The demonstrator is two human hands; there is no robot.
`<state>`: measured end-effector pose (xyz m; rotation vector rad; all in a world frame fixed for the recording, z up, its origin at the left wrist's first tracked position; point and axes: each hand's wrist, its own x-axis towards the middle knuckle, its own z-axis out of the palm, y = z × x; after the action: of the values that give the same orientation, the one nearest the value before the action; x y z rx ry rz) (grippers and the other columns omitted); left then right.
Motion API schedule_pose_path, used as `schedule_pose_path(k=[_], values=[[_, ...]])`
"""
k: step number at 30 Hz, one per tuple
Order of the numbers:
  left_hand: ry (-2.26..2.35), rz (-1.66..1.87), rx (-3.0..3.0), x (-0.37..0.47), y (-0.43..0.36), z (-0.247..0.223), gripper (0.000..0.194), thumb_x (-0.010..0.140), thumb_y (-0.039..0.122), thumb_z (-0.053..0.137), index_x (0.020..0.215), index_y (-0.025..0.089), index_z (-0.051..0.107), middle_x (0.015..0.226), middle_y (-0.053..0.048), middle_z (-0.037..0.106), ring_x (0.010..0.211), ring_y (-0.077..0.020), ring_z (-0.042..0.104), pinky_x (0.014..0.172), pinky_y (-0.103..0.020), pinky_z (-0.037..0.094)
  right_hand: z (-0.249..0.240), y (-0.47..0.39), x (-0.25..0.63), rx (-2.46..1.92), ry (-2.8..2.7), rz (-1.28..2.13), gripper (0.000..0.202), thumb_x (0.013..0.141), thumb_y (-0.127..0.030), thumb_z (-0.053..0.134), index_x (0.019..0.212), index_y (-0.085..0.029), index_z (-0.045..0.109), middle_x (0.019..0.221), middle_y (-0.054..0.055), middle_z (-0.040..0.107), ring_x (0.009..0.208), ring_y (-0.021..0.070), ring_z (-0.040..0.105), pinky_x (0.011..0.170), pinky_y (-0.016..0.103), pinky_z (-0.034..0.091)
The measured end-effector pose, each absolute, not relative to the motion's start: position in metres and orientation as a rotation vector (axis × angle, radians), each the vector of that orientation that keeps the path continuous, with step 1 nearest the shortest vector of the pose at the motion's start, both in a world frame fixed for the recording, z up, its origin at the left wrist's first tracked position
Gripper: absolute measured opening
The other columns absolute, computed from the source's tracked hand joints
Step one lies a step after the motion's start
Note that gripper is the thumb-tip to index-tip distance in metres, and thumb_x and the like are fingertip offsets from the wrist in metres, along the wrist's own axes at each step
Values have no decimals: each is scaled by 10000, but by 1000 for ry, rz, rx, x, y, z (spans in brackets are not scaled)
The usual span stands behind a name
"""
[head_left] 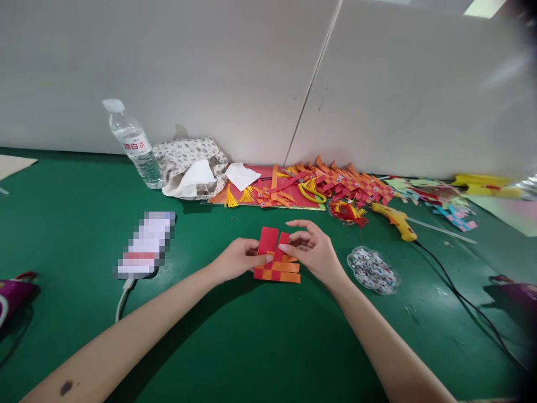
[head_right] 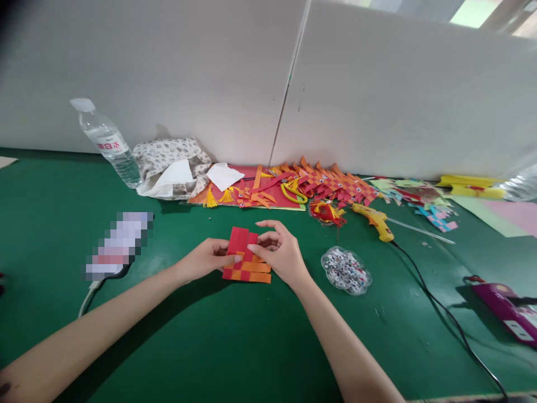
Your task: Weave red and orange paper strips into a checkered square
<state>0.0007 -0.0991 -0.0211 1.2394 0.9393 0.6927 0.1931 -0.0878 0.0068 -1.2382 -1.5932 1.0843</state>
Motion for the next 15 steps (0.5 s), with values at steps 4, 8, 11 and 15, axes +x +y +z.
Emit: schedule_pose_path(k=[4, 8, 11, 15], values=[[913, 688, 1250, 1, -100, -21, 313, 725, 387, 658, 912, 139, 693, 919, -70, 705, 788, -189, 643, 680, -265, 482, 7, -89, 191, -1225, -1586, 1103, 454, 610, -360, 757, 987, -217, 548, 676, -18, 622, 643, 156, 629, 580, 266, 524], [931, 711, 1260, 1, -101, -19, 320, 700, 379, 683, 924, 150, 694, 889, -54, 709, 764, -181, 643, 659, -254, 482, 4, -90, 189, -1213, -1581, 1105, 433, 623, -342, 750, 985, -222, 546, 679, -20, 619, 639, 150, 619, 578, 263, 514], [955, 715, 1305, 2, -102, -20, 275, 693, 359, 692, 868, 148, 695, 809, -29, 705, 680, -150, 627, 610, -234, 464, 2, -91, 187, -1215, -1580, 1112, 416, 640, -327, 738, 992, -227, 539, 692, -19, 620, 642, 145, 616, 592, 264, 512], [979, 734, 1293, 2, -101, -24, 267, 692, 357, 696, 837, 132, 693, 781, -28, 702, 661, -148, 623, 599, -233, 459, 1, -92, 187, -1212, -1615, 1164, 435, 653, -329, 730, 1019, -228, 519, 772, 3, 648, 711, 154, 637, 636, 265, 513]])
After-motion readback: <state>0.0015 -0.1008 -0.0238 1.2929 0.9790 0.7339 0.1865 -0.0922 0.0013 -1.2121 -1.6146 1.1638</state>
